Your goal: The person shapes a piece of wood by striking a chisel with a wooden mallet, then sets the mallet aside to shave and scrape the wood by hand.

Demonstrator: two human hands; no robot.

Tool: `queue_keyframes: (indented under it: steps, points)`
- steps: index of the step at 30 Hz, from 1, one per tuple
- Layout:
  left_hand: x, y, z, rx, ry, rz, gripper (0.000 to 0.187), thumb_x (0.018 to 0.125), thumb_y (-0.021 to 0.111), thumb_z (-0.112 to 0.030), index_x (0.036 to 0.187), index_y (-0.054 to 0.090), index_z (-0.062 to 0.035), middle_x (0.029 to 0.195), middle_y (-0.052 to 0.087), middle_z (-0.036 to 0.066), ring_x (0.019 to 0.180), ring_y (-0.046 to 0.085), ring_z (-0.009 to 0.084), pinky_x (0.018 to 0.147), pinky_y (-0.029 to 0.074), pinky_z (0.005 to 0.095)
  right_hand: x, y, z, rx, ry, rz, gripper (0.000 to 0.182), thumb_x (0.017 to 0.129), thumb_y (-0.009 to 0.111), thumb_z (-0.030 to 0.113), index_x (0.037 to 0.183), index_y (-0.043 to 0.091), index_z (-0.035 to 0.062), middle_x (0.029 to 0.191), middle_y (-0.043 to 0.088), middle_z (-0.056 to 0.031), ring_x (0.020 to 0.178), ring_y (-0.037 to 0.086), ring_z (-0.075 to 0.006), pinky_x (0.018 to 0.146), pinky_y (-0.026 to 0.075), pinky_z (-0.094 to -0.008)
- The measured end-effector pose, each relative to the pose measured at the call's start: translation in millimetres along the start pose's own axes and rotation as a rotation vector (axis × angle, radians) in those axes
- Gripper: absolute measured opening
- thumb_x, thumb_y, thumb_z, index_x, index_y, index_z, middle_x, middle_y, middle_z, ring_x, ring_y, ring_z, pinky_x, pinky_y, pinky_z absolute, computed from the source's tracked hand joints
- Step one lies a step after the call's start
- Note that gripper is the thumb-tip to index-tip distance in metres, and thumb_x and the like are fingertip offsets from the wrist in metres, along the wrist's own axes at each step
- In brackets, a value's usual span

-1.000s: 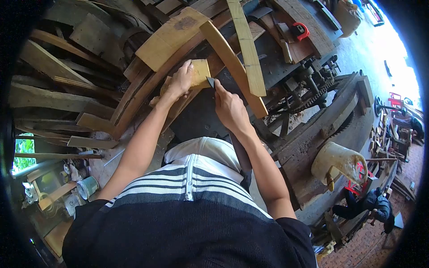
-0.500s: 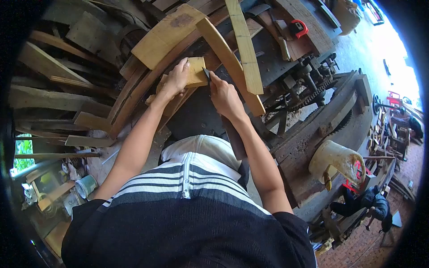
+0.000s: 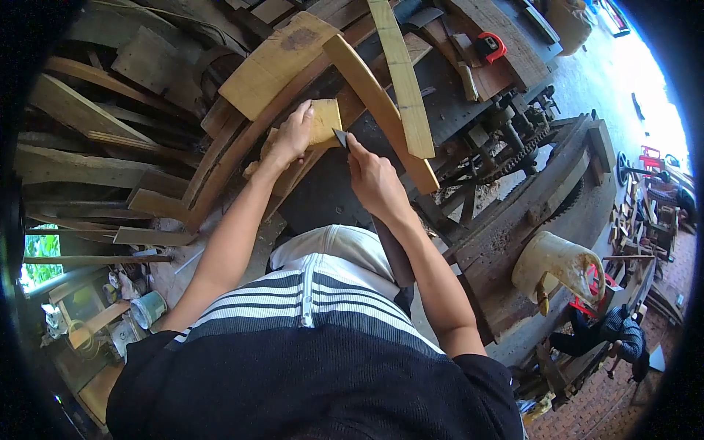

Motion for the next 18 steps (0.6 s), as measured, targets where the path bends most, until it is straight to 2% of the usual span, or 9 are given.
queue_keyframes:
  steps: [2,3,8,10,12,14,15,17,18]
  points:
    - [-2,1,-1,0.062,0.078,-0.034,0.054,0.105,0.032,-0.039,0.145,0.043,-0.005,0.13,0.058,0.03,0.118,0.056,0.0492,0.102,0.046,0.0525,-6,-3,-1,-0.011,0.024,0.048,0.041,0.104,0.045,0.017,0.143,0.052,0.0127,0.068,0.066,-0.0172,0.044,0.061,-0.0208,0.049,0.053,-0.0352]
    - [-27,-19,-48,-0.14,-0.229,0.102,0.054,0.105,0.032,-0.038,0.144,0.043,-0.004,0.13,0.058,0.029,0.117,0.056,0.0489,0.102,0.046,0.0524,0,-11,13,0.042,0.129,0.109,0.04,0.104,0.045,0.017,0.143,0.052,0.0128,0.068,0.066,-0.0173,0.044,0.061,-0.0208,0.048,0.053,-0.0354]
    - [0,-2,1,0.012,0.003,0.018,0.053,0.104,0.033,-0.037,0.145,0.043,-0.0045,0.13,0.058,0.029,0.116,0.058,0.0485,0.1,0.047,0.0518,23,-1,3,0.056,0.158,0.087,0.04,0.104,0.045,0.017,0.143,0.053,0.0141,0.069,0.067,-0.0177,0.045,0.063,-0.0219,0.049,0.054,-0.0351]
    - [-1,1,0,0.079,0.074,-0.045,0.053,0.104,0.034,-0.037,0.145,0.043,-0.0047,0.13,0.058,0.029,0.115,0.058,0.0485,0.099,0.048,0.0518,5,0,-4,-0.037,0.004,0.021,0.04,0.103,0.045,0.017,0.143,0.052,0.0136,0.07,0.067,-0.0186,0.045,0.063,-0.0225,0.049,0.053,-0.0352]
    - [-14,-10,-24,-0.026,-0.043,0.017,0.053,0.104,0.034,-0.037,0.145,0.043,-0.0048,0.129,0.059,0.029,0.114,0.059,0.0482,0.098,0.049,0.051,-1,-7,5,-0.019,0.045,0.059,0.041,0.103,0.045,0.016,0.143,0.052,0.013,0.072,0.068,-0.0202,0.046,0.063,-0.0239,0.051,0.053,-0.0369]
    - [-25,-20,-48,-0.107,-0.249,0.132,0.053,0.104,0.033,-0.038,0.144,0.044,-0.0054,0.129,0.059,0.029,0.114,0.059,0.0478,0.098,0.05,0.0501,5,-17,18,0.097,0.203,0.17,0.04,0.1,0.048,0.015,0.138,0.053,0.0073,0.082,0.066,-0.0301,0.074,0.068,-0.0452,0.068,0.054,-0.0505]
    - [-22,-19,-45,-0.075,-0.244,0.137,0.053,0.104,0.033,-0.038,0.145,0.043,-0.0053,0.126,0.061,0.028,0.107,0.063,0.0467,0.091,0.054,0.0488,14,-15,15,0.096,0.204,0.168,0.04,0.1,0.048,0.015,0.138,0.053,0.0073,0.082,0.066,-0.0301,0.074,0.068,-0.0452,0.068,0.054,-0.0505]
    - [-7,-4,-13,-0.014,-0.092,0.058,0.053,0.104,0.033,-0.038,0.145,0.042,-0.0049,0.123,0.062,0.029,0.102,0.065,0.0461,0.086,0.056,0.0483,32,-3,5,0.063,0.173,0.104,0.041,0.102,0.047,0.015,0.143,0.052,0.012,0.075,0.068,-0.0215,0.048,0.065,-0.026,0.058,0.054,-0.0392]
    - [1,1,2,0.047,0.059,-0.019,0.053,0.105,0.033,-0.037,0.145,0.041,-0.0046,0.121,0.063,0.029,0.097,0.067,0.0455,0.081,0.058,0.0478,31,4,-2,0.067,0.165,0.1,0.041,0.102,0.047,0.015,0.143,0.052,0.012,0.075,0.068,-0.0215,0.048,0.065,-0.026,0.058,0.054,-0.0392]
Point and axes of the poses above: each hand's wrist, its own x-axis towards the middle knuckle, its own y-axis out of the palm, z = x × y, the point moved 1 cm from there along x, towards the middle knuckle
